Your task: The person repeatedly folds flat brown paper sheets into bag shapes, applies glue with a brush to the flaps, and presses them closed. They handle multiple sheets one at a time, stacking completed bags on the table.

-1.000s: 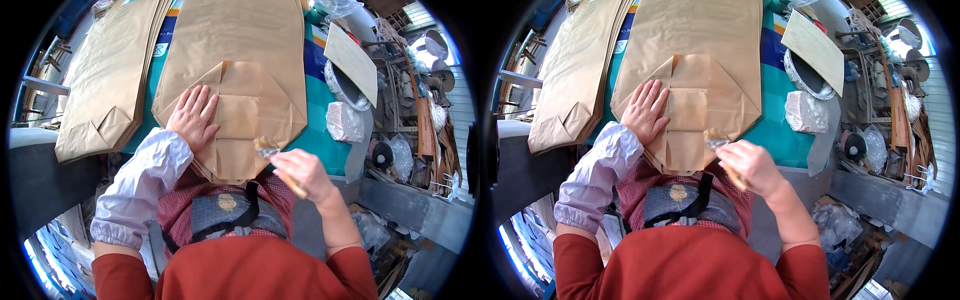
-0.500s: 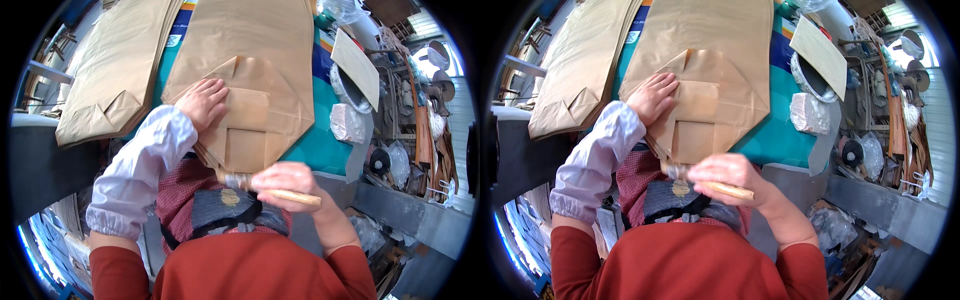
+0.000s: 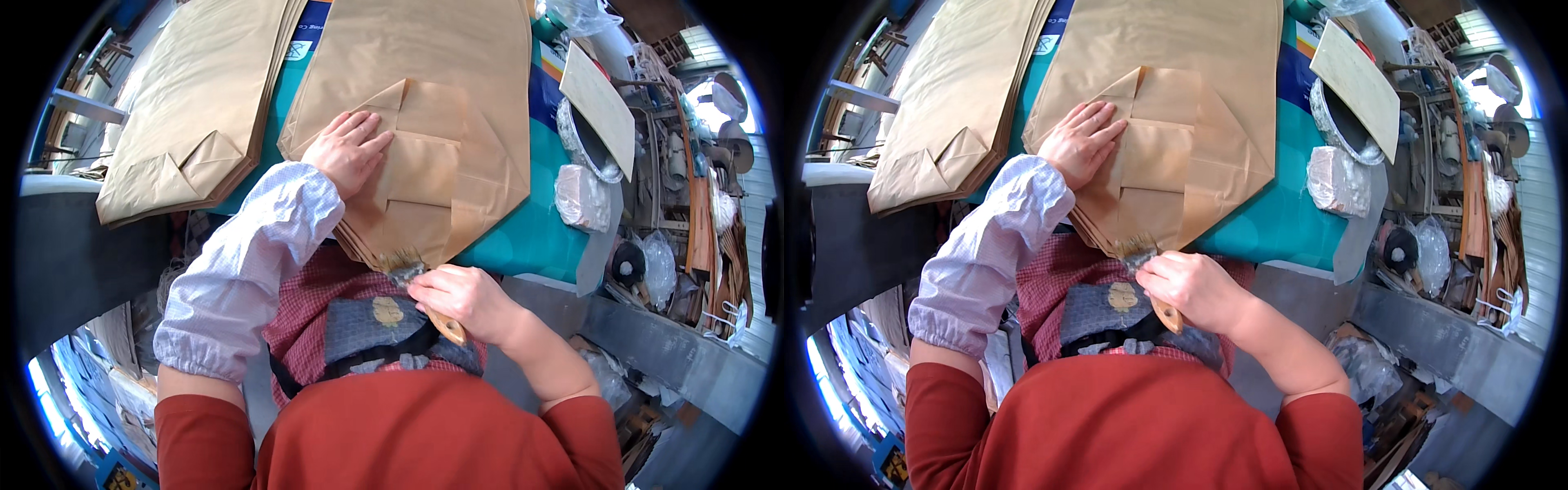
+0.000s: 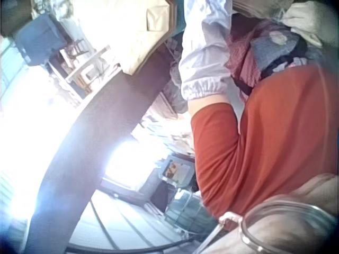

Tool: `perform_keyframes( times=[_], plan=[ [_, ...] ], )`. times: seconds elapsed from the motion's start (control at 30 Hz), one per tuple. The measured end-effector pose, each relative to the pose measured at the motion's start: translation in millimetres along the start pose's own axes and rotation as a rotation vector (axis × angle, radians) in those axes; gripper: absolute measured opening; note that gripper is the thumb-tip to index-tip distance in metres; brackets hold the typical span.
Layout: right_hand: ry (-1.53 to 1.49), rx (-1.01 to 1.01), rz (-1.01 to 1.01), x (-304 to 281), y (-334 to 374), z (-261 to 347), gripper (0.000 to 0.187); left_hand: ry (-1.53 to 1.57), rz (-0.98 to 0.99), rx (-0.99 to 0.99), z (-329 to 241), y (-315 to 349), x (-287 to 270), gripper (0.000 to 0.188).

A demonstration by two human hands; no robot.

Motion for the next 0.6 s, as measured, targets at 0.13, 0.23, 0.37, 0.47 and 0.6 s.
perform_keyframes(
  times=[0.13, 0.23, 0.37, 0.47, 0.6],
  plan=[
    [-0.113, 0.051, -0.067, -30.0, 18.1, 17.1, 0.024, -0.006, 0.014, -0.003, 1.1, -0.3, -0.9, 0.04],
    [0.043, 0.131, -0.323, -53.8, 34.3, 21.4, 0.024, -0.03, 0.016, -0.004, 0.8, 0.9, -0.1, 0.039],
    [0.195, 0.138, -0.261, -18.1, 42.7, 1.1, 0.023, -0.028, 0.035, 0.006, -2.0, -3.3, 0.5, 0.04],
    [-0.204, 0.06, -0.233, -21.3, 28.4, 0.1, 0.023, -0.006, 0.045, 0.008, -1.2, -4.1, -0.7, 0.04],
    [-0.476, 0.082, -0.381, -97.1, 8.6, -37.2, 0.01, 0.004, 0.084, -0.016, -0.7, -1.4, -5.5, 0.04]
  ],
)
Point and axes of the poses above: each hand's wrist, its own y-axis away from the middle knuckle, its own x-axis out of the palm, z = x × y, the point moved 3 cm from there along -y, towards the middle knuckle, and after that the axes turned 1 degree about x, right-handed, at the moved point
